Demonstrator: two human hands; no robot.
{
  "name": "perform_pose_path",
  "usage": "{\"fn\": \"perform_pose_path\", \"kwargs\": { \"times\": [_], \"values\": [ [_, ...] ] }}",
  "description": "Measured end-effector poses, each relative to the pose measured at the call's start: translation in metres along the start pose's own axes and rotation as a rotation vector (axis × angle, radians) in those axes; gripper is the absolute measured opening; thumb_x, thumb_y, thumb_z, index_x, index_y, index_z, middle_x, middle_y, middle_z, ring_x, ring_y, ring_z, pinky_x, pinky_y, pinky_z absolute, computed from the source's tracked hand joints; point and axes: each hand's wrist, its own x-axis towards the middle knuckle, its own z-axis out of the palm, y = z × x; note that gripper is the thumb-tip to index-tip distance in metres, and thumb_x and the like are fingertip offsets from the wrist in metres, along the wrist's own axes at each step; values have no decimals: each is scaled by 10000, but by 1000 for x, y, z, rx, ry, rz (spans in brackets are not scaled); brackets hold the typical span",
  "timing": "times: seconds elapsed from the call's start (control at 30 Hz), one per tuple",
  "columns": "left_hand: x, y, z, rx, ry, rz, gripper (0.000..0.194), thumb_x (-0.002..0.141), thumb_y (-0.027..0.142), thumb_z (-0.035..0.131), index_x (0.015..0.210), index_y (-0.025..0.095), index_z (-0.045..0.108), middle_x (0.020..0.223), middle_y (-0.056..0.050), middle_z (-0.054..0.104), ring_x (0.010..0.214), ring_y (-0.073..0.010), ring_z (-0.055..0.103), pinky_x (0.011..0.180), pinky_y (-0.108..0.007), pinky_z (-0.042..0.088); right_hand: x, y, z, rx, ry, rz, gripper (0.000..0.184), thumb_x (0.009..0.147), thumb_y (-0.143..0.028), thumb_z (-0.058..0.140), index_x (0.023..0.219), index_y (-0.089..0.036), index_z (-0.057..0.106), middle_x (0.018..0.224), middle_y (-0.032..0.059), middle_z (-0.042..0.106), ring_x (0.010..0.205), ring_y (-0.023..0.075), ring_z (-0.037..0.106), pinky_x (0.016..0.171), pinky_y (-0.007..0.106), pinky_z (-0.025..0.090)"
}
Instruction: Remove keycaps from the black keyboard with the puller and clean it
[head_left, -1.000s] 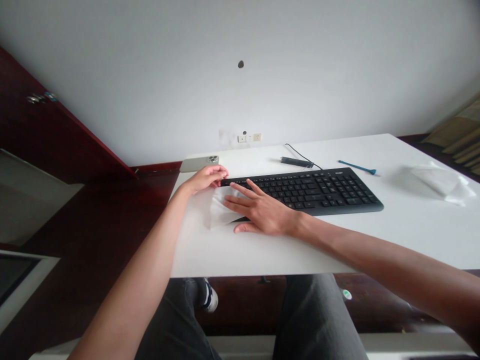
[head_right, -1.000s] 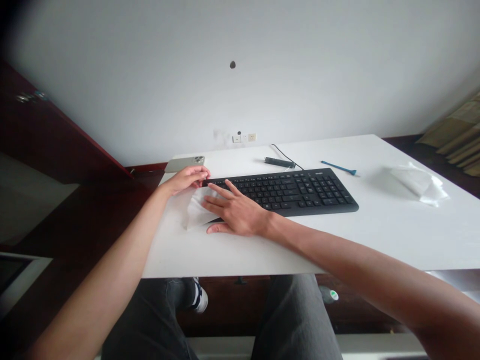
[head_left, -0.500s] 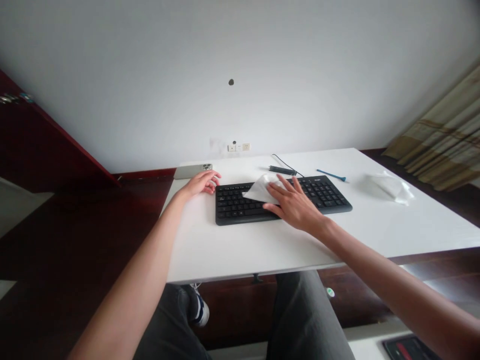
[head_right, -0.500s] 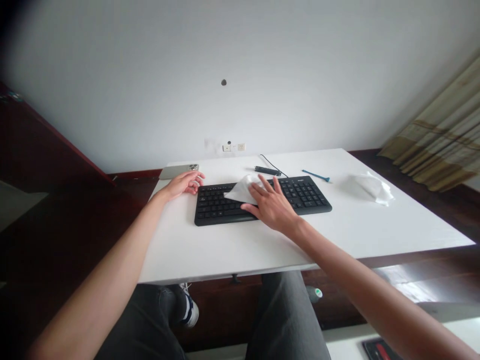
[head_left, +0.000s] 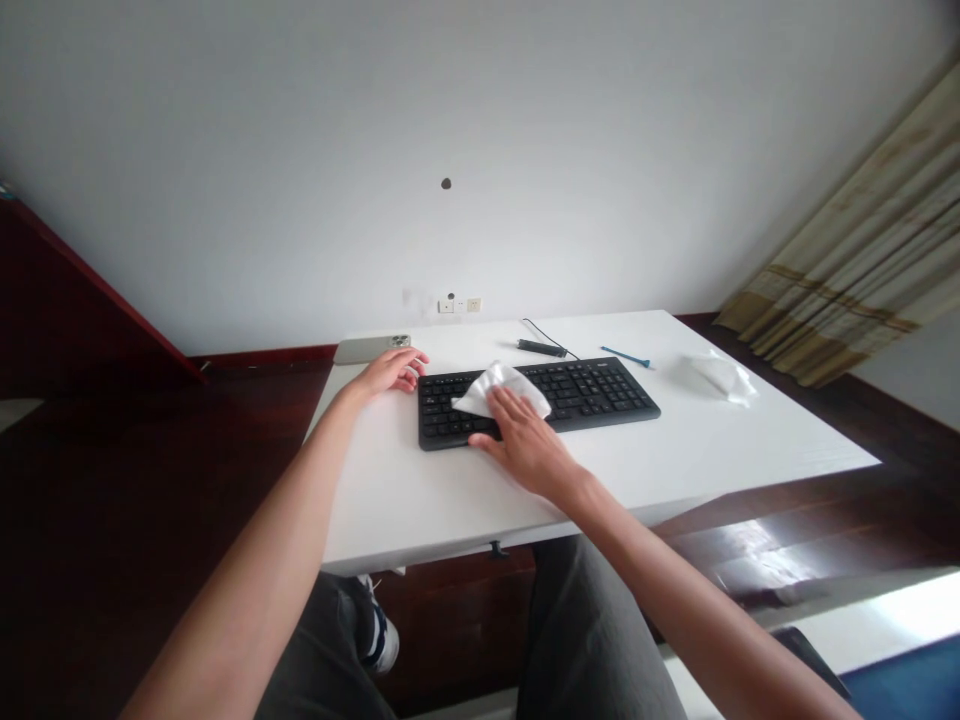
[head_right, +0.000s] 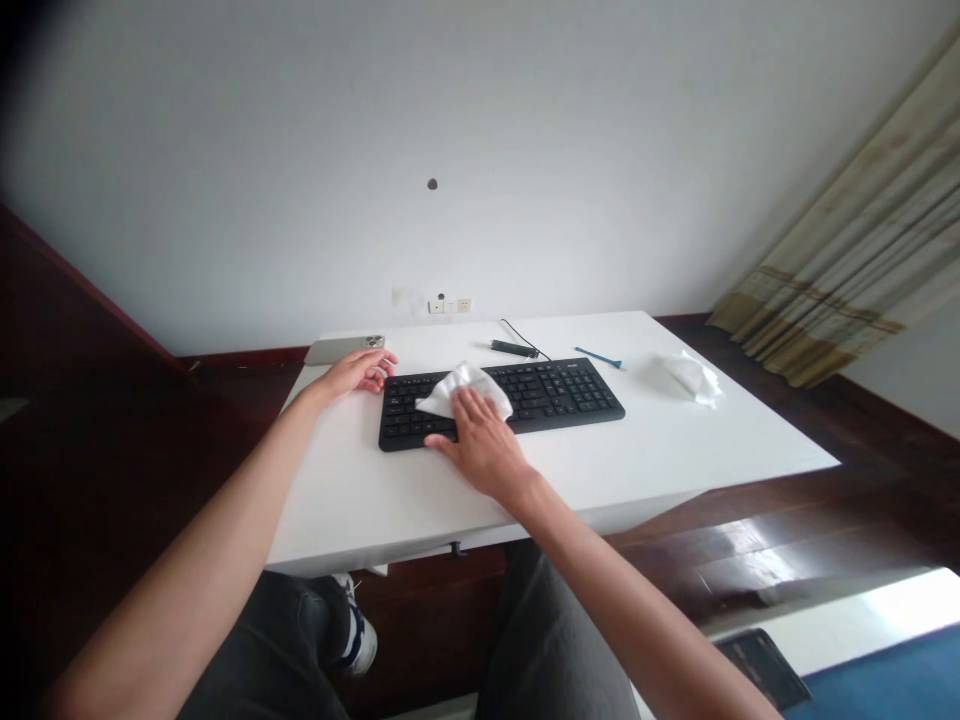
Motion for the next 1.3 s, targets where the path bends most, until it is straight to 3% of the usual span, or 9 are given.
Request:
{"fn": "perform_pose_path", "kwargs": {
  "times": [0.13, 0.4, 0.47, 0.57, 0.83, 1.0, 1.13, 1.23, 1.3],
  "values": [
    [-1, 0, 0, -13, 12, 14, 491, 839, 597, 714, 1022, 142, 698, 861, -60, 659, 649, -125, 611, 599, -243, 528, 1, -5, 0, 47, 1, 6, 901, 989, -740, 325, 1547, -45, 450, 1627, 257, 373, 1550, 347, 306, 1258, 527, 265],
    [-2, 0, -2, -34, 6, 16, 463, 854, 571, 721, 1028, 143, 708, 888, -69, 662, 682, -132, 614, 606, -234, 527, -37, 151, -46, -115, 84, 522, 838, 1028, -656, 280, 1565, -26, 413, 1638, 251, 360, 1563, 362, 266, 1255, 534, 241],
    [-2, 0, -3, -87, 29, 24, 455, 848, 551, 734, 1029, 134, 709, 875, -68, 662, 671, -124, 606, 593, -224, 513, -43, 174, -54, -92, 96, 617, 840, 1026, -640, 285, 1575, -11, 378, 1620, 268, 383, 1536, 373, 327, 1234, 500, 290],
    [-1, -1, -6, -161, 72, 23, 442, 831, 516, 758, 1028, 123, 713, 865, -68, 662, 675, -122, 611, 586, -215, 503, -40, 181, -56, -65, 102, 662, 878, 1011, -678, 261, 1563, -6, 380, 1583, 291, 426, 1491, 395, 398, 1199, 501, 337],
    [-1, -3, -10, -230, 69, 27, 352, 836, 451, 770, 988, 137, 720, 786, -29, 607, 685, -108, 577, 579, -185, 466, 7, 121, -31, -63, 115, 523, 931, 994, -745, 225, 1524, -15, 453, 1587, 291, 418, 1522, 387, 346, 1224, 560, 274],
    [0, -5, -12, -265, 68, 27, 321, 839, 408, 772, 1002, 135, 723, 819, -31, 618, 716, -103, 583, 610, -183, 469, 18, 29, 0, -23, 63, 392, 1018, 968, -781, 276, 1576, 33, 349, 1658, 300, 262, 1575, 398, 195, 1258, 575, 203],
    [0, -7, -13, -285, 96, 51, 268, 840, 353, 761, 1000, 141, 727, 842, -41, 648, 733, -105, 598, 632, -184, 477, 9, -43, 17, 52, 37, 198, 1004, 956, -779, 338, 1572, 12, 376, 1648, 297, 284, 1569, 385, 235, 1269, 563, 203],
    [-1, -8, -14, -287, 111, 66, 254, 827, 325, 762, 997, 140, 726, 851, -46, 662, 729, -106, 604, 645, -190, 486, 1, -55, 18, 113, 35, 108, 939, 962, -765, 363, 1575, -55, 409, 1651, 251, 317, 1561, 361, 272, 1261, 555, 245],
    [-1, -9, -14, -296, 117, 71, 250, 823, 319, 762, 995, 141, 726, 847, -44, 662, 724, -105, 606, 643, -191, 487, -5, -35, 12, 141, 40, 105, 861, 986, -738, 347, 1583, -121, 418, 1650, 200, 353, 1557, 327, 297, 1254, 539, 277]
  ]
}}
